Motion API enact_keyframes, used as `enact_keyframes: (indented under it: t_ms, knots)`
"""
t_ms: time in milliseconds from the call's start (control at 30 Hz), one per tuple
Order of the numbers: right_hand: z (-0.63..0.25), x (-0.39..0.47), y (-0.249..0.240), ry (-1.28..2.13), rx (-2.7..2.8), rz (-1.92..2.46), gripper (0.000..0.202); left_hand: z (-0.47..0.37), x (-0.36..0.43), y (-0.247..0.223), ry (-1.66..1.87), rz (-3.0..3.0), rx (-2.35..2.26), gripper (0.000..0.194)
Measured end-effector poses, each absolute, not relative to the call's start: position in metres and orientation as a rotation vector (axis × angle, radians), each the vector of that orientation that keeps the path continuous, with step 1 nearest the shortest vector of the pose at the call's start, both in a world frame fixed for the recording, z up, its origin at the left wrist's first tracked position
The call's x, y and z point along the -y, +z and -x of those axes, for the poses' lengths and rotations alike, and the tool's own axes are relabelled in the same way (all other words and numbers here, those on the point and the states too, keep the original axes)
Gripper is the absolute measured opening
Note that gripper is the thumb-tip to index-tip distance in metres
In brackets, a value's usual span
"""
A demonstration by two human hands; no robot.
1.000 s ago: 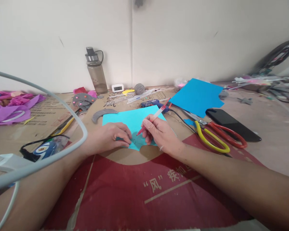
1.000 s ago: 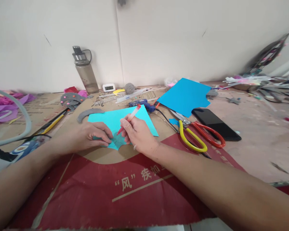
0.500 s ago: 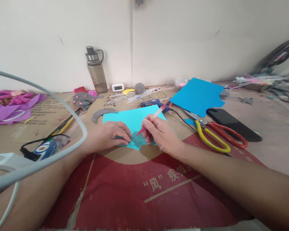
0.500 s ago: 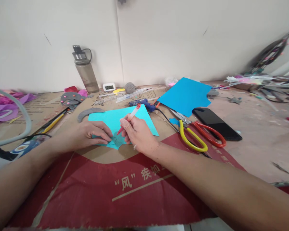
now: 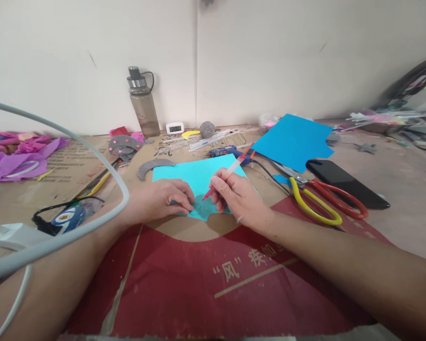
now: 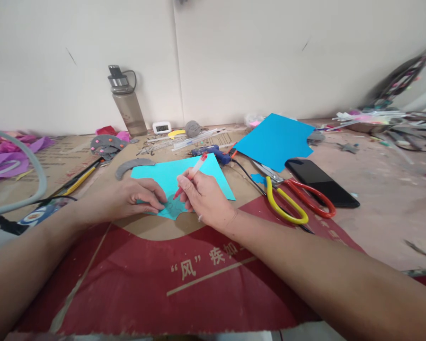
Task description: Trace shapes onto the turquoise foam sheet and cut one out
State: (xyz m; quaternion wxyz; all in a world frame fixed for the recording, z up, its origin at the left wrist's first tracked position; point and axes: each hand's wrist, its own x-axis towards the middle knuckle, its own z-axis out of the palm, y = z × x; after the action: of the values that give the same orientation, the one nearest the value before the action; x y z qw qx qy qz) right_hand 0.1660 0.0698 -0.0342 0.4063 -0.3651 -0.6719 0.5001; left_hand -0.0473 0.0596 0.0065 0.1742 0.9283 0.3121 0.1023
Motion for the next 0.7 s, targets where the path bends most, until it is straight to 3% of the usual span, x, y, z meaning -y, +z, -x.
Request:
enact_keyframes:
  t_ms: [200,700]
  knots:
    - [-0.166,-0.069,-0.034,1.206,1.770,0.910,0.030,0.048,-0.060,0.011,0.182,-2.618,-0.885,0.016]
    - [-0.166,-0.068,-0.035,1.172,1.864,0.939,0.028,0.051,-0.055,0.019,0.014,-2.720,-0.875,0.041]
